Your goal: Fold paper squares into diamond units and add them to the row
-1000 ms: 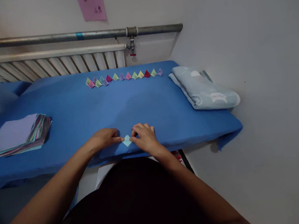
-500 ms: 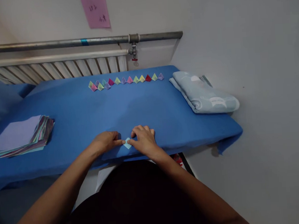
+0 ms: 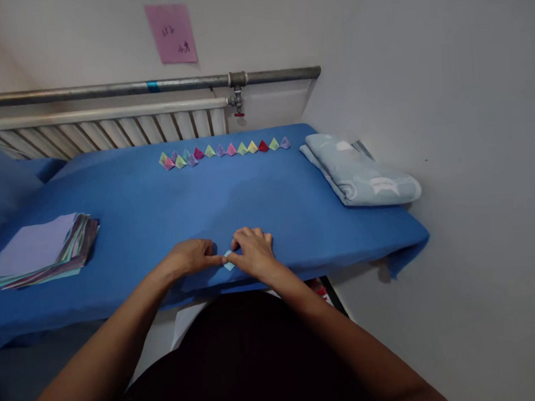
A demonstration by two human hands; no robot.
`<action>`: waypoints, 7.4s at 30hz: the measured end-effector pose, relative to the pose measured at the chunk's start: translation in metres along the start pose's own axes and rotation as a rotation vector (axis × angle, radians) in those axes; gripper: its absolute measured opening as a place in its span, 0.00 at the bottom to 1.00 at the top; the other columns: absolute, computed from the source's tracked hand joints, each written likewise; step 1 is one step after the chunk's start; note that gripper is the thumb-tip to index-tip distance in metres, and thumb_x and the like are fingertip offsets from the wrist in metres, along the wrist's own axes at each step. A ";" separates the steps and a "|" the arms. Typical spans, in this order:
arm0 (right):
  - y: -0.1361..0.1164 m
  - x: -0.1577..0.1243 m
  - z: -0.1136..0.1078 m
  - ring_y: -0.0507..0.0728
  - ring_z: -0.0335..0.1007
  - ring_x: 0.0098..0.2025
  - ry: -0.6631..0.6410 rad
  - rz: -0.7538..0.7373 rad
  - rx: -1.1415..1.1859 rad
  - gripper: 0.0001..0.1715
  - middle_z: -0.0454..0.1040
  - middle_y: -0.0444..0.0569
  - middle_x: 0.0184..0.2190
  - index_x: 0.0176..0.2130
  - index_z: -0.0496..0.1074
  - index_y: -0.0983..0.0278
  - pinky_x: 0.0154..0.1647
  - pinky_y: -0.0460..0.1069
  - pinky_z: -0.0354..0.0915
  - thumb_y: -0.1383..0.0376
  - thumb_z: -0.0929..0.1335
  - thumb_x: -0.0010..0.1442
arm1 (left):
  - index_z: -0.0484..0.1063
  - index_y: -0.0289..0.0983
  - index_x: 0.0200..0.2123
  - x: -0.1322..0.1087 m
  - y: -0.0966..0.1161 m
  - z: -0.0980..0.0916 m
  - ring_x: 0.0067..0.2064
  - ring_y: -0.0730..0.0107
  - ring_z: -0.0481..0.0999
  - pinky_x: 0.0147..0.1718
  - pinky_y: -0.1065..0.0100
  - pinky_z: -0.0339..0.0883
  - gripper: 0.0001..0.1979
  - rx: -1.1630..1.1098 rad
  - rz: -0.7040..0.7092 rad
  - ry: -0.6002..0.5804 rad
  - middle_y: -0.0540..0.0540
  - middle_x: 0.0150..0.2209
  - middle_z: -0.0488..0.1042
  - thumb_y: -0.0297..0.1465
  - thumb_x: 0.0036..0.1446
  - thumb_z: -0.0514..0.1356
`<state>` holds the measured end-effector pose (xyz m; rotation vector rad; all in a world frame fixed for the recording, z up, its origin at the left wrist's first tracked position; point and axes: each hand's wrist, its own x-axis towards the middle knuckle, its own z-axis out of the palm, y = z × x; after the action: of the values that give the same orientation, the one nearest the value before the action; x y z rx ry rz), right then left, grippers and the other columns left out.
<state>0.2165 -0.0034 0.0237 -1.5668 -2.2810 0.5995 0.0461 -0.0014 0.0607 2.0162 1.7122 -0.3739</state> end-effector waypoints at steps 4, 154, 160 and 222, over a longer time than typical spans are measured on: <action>0.003 0.000 0.002 0.60 0.62 0.45 0.027 -0.026 0.024 0.06 0.73 0.45 0.40 0.31 0.69 0.60 0.40 0.52 0.49 0.62 0.70 0.53 | 0.74 0.38 0.36 0.004 -0.001 -0.002 0.32 0.64 0.72 0.25 0.69 0.54 0.22 -0.010 0.008 -0.028 0.44 0.32 0.76 0.50 0.54 0.53; 0.016 -0.032 0.014 0.57 0.66 0.41 0.170 -0.180 0.031 0.09 0.72 0.49 0.35 0.30 0.67 0.62 0.43 0.52 0.58 0.67 0.63 0.63 | 0.74 0.37 0.32 -0.015 0.023 0.055 0.42 0.60 0.72 0.42 0.58 0.58 0.10 -0.175 0.080 0.520 0.45 0.35 0.75 0.32 0.61 0.54; 0.014 -0.032 0.013 0.57 0.66 0.41 0.158 -0.171 0.006 0.08 0.72 0.50 0.35 0.30 0.67 0.63 0.43 0.53 0.58 0.67 0.63 0.63 | 0.73 0.37 0.29 -0.011 0.020 0.060 0.39 0.60 0.73 0.40 0.58 0.60 0.10 -0.174 0.112 0.601 0.45 0.32 0.75 0.32 0.60 0.56; 0.022 -0.010 -0.015 0.49 0.61 0.29 -0.108 -0.145 0.258 0.09 0.65 0.41 0.27 0.25 0.67 0.63 0.31 0.45 0.58 0.73 0.70 0.52 | 0.67 0.32 0.54 -0.034 0.001 0.118 0.52 0.54 0.70 0.50 0.53 0.59 0.22 0.150 0.449 0.987 0.38 0.51 0.74 0.18 0.59 0.47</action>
<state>0.2447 -0.0031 0.0257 -1.2648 -2.2619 0.9168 0.0519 -0.0908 -0.0238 2.8559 1.6146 0.7932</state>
